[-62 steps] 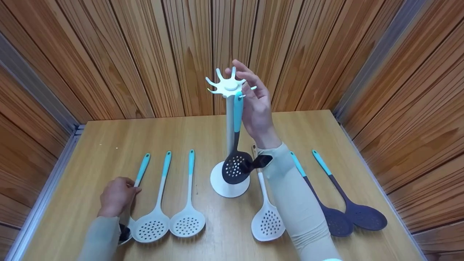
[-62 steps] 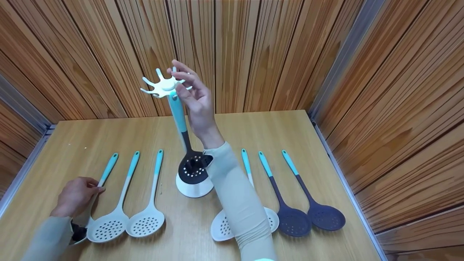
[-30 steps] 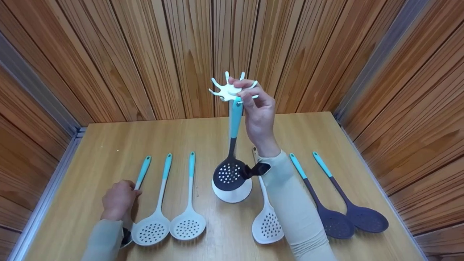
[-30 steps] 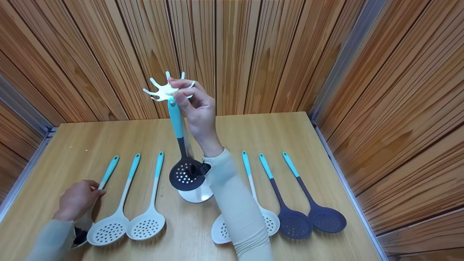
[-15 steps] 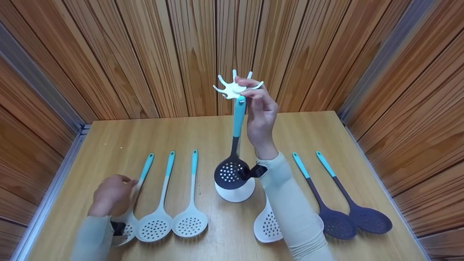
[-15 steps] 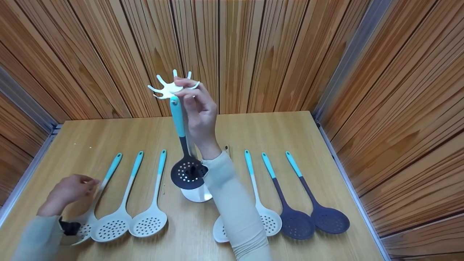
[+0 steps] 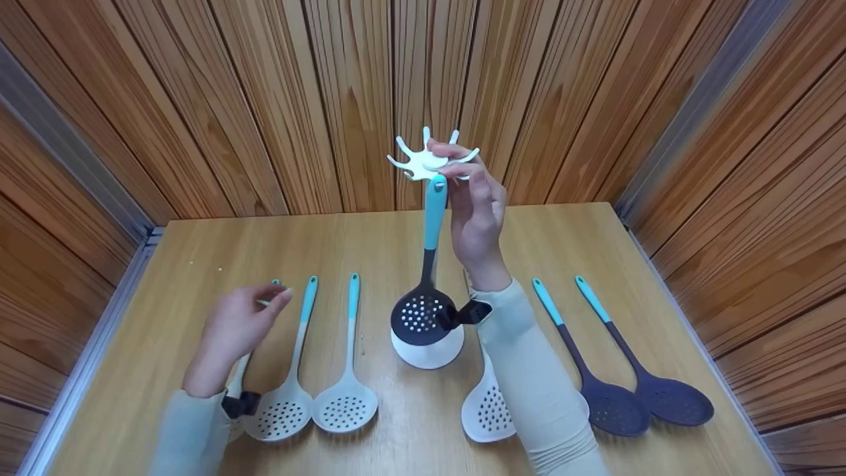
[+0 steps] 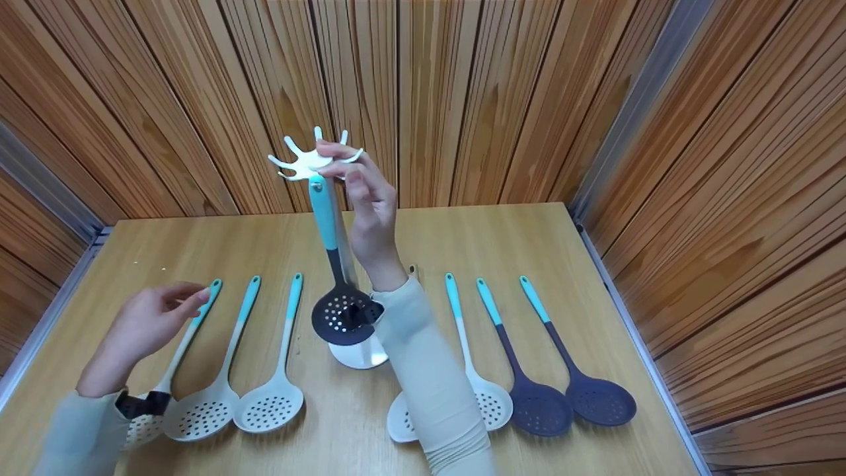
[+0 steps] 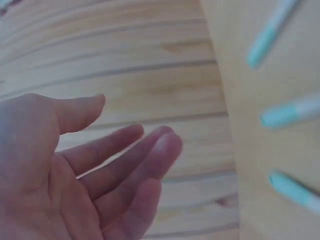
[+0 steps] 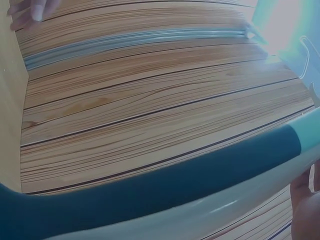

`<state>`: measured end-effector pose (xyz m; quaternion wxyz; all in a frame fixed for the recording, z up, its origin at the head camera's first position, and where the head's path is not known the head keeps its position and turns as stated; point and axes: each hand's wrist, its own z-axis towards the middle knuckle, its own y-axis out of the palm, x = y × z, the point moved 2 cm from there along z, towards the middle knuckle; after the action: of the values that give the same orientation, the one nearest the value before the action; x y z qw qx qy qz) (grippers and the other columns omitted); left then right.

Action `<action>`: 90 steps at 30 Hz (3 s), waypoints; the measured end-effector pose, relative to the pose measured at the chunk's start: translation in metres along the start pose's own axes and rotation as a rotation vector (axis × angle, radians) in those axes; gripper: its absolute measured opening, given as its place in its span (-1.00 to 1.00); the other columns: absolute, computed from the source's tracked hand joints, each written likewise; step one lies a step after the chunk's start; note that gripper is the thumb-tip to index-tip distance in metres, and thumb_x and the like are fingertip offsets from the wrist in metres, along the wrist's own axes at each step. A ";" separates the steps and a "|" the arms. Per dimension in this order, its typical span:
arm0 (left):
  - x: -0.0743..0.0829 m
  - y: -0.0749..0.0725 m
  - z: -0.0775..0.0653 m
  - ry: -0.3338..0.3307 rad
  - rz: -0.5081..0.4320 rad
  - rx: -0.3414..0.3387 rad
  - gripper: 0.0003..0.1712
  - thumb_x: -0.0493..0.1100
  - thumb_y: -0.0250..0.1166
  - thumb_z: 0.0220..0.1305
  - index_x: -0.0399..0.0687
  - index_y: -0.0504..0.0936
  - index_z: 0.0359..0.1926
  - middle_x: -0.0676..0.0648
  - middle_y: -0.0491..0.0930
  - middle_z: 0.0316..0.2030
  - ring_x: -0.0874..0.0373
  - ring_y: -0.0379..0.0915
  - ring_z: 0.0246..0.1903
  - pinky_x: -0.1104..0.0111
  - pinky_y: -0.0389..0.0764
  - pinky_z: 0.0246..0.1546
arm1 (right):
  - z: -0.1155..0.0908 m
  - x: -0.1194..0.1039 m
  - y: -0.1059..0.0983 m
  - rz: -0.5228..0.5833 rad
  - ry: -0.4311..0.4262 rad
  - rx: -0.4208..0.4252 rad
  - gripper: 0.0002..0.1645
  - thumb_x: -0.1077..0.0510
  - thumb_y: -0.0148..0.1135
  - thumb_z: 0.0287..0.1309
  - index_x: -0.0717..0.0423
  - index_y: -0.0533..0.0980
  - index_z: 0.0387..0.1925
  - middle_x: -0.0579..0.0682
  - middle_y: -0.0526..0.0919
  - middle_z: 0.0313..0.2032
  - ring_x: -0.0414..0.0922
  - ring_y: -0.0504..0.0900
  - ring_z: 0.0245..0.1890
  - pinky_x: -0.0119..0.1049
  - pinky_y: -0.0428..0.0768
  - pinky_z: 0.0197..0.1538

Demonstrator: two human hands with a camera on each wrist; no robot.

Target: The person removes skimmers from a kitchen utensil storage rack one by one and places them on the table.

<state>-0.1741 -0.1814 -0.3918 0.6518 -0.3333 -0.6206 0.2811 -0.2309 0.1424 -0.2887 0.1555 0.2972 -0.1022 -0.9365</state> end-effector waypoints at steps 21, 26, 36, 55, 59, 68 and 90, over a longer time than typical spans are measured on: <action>0.094 0.061 0.005 0.411 -0.458 0.175 -0.72 -0.06 0.32 0.37 -0.03 0.68 0.03 0.06 0.69 -0.09 0.18 0.56 -0.06 0.13 0.53 0.05 | -0.002 -0.001 0.000 -0.014 -0.005 -0.026 -0.58 -0.25 0.02 0.41 -0.17 0.70 -0.20 -0.04 0.64 0.07 0.21 0.43 0.24 0.22 0.28 0.32; 0.106 0.077 0.005 0.408 -0.527 0.175 -0.69 -0.05 0.32 0.36 0.01 0.66 0.07 0.08 0.67 -0.05 0.21 0.54 -0.01 0.09 0.48 0.12 | -0.002 0.000 0.000 -0.006 -0.012 -0.038 -0.57 -0.24 0.00 0.42 -0.14 0.70 -0.19 -0.02 0.64 0.07 0.22 0.42 0.25 0.22 0.24 0.34; 0.127 0.105 0.008 0.399 -0.644 0.103 -0.69 -0.07 0.27 0.41 0.06 0.64 0.12 0.09 0.64 0.03 0.19 0.50 0.06 0.06 0.46 0.14 | -0.002 0.000 -0.003 -0.008 -0.021 -0.058 -0.57 -0.23 0.01 0.42 -0.12 0.69 -0.18 -0.02 0.63 0.08 0.23 0.41 0.26 0.23 0.25 0.32; 0.128 0.111 0.000 0.475 -0.629 0.093 -0.71 -0.07 0.38 0.31 0.06 0.70 0.04 0.15 0.64 -0.14 0.21 0.54 -0.09 0.16 0.58 -0.01 | -0.003 0.000 -0.002 -0.005 0.002 -0.054 -0.55 -0.27 0.02 0.39 -0.12 0.69 -0.19 -0.03 0.64 0.07 0.22 0.40 0.28 0.22 0.26 0.32; 0.129 0.110 -0.003 0.486 -0.658 0.078 -0.76 -0.11 0.38 0.30 0.03 0.73 -0.02 0.11 0.63 -0.19 0.18 0.57 -0.14 0.23 0.68 -0.16 | -0.002 0.001 -0.003 -0.010 0.006 -0.054 -0.53 -0.29 0.03 0.37 -0.09 0.68 -0.18 0.00 0.63 0.07 0.23 0.39 0.29 0.22 0.26 0.32; 0.134 0.109 -0.007 0.495 -0.713 0.089 -0.81 -0.16 0.35 0.32 0.00 0.74 -0.06 0.11 0.66 -0.20 0.18 0.60 -0.13 0.31 0.70 -0.22 | -0.002 0.003 -0.003 -0.014 0.005 -0.054 -0.54 -0.28 0.01 0.39 -0.12 0.69 -0.18 -0.01 0.64 0.08 0.22 0.39 0.28 0.21 0.23 0.34; 0.140 0.104 -0.013 0.545 -0.739 0.118 -0.81 -0.24 0.34 0.31 -0.06 0.75 -0.07 0.09 0.68 -0.20 0.16 0.62 -0.14 0.32 0.71 -0.23 | -0.002 0.002 -0.003 0.013 -0.010 -0.055 -0.53 -0.25 0.00 0.42 -0.07 0.69 -0.18 0.04 0.63 0.08 0.22 0.39 0.28 0.20 0.20 0.35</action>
<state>-0.1460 -0.0087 -0.3863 0.8654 -0.1137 -0.4868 -0.0332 -0.2324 0.1445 -0.2923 0.1690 0.2877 -0.0789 -0.9394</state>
